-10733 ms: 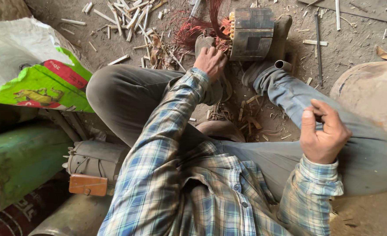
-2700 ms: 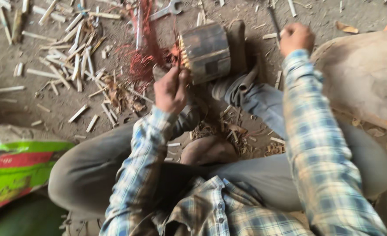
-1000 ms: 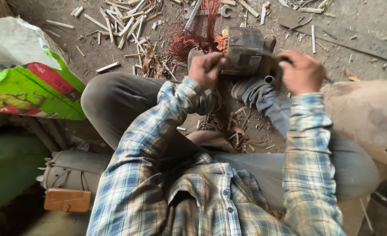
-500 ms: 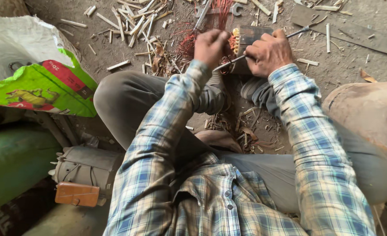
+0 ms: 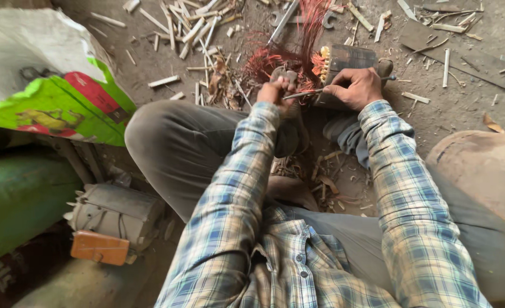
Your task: The person sits on the floor and uses a metal rod to pry and pull copper wires out of a cylindrical motor stator. The person repeatedly inserts the rod into the stator slots, leverages the wires loose, and gathers the extracted copper strands into a bundle.
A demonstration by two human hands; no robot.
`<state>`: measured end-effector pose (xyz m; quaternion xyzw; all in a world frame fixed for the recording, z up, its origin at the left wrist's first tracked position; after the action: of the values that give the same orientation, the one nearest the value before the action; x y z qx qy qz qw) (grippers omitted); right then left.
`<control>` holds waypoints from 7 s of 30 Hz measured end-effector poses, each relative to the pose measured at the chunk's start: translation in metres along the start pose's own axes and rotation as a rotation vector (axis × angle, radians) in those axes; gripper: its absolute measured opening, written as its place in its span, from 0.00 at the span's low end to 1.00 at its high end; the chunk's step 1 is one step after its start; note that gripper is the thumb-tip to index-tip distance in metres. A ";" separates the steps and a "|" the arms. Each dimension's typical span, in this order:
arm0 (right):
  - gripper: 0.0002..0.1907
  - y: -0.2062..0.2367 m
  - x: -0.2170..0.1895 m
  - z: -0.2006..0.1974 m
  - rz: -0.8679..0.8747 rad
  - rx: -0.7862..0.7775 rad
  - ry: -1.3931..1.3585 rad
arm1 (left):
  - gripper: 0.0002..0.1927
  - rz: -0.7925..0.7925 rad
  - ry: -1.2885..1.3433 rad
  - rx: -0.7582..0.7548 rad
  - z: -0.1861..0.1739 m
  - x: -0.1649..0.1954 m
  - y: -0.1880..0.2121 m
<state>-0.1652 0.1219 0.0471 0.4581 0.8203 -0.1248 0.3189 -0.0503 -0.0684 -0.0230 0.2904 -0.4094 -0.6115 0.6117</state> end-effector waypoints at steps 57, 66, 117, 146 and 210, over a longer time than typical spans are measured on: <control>0.19 0.058 -0.020 -0.019 -0.249 0.148 0.561 | 0.12 0.179 -2.930 -0.477 0.171 -0.082 0.019; 0.12 0.063 -0.012 -0.022 -0.361 0.201 0.686 | 0.09 0.632 -2.655 -0.593 0.161 -0.065 0.026; 0.13 0.043 -0.074 -0.056 -0.221 -0.162 1.046 | 0.26 1.815 -1.791 -0.294 0.053 -0.029 0.129; 0.25 0.178 0.081 -0.009 0.657 1.090 -0.774 | 0.09 0.833 -1.045 -0.503 0.095 -0.020 0.041; 0.40 0.127 -0.086 0.056 0.518 0.339 -0.465 | 0.36 1.448 -1.592 -0.503 0.120 0.015 0.020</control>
<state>-0.0045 0.1055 0.0703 0.6557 0.5511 -0.2745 0.4370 -0.1442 -0.0641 0.0556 -0.6270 -0.6233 -0.1868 0.4283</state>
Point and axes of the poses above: each hand's wrist, its own y-axis away from the middle knuckle, its own z-axis out of the palm, x = y × z, the point moved 4 cm from there along -y, towards the middle knuckle, and after that the axes turned 10 degrees about x, right-handed, at the moved point
